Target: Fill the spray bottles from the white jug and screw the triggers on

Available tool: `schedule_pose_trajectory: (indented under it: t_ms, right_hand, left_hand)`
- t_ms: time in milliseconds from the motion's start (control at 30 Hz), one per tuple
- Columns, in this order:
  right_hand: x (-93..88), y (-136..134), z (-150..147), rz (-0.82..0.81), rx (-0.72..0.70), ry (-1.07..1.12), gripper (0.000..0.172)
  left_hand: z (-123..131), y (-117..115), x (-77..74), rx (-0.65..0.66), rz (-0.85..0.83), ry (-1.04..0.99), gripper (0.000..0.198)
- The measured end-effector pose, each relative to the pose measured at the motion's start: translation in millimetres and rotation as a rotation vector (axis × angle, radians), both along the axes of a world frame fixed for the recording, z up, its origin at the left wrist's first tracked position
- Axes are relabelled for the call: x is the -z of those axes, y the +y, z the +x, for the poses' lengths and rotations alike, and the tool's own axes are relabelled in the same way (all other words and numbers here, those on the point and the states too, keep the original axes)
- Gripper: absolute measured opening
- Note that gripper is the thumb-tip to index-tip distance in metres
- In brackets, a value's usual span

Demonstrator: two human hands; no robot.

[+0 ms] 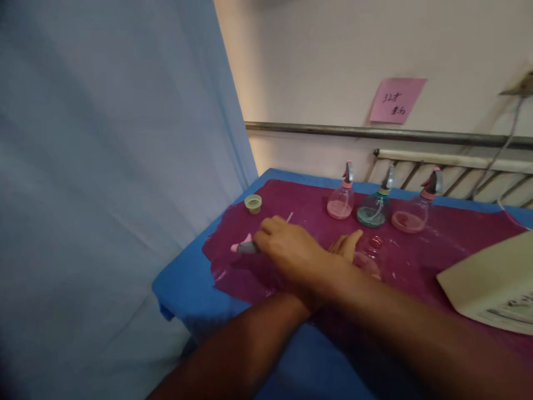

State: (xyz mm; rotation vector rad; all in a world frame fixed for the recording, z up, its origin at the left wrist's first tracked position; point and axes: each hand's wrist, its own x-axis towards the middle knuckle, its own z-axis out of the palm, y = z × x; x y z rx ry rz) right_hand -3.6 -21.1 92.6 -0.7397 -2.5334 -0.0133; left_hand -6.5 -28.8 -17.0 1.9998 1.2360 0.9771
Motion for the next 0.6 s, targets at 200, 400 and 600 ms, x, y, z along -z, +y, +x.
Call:
schedule_pose_trajectory:
  t_ms: [200,400,600]
  right_hand:
    - [21.8,20.2,-65.8,-0.095,-0.107,-0.347,0.021]
    - [19.0,15.3,-55.9,-0.104,-0.048,-0.297,0.028]
    - [-8.5,-24.1,21.1,0.024,-0.080,0.002,0.042]
  left_hand:
    - [-7.0,16.0,1.7,0.162,-0.033,0.053,0.120]
    - [-13.0,24.3,-0.3,0.157,-0.068,0.080,0.115]
    - [-12.1,21.1,-13.6,0.051,-0.074,-0.151,0.085]
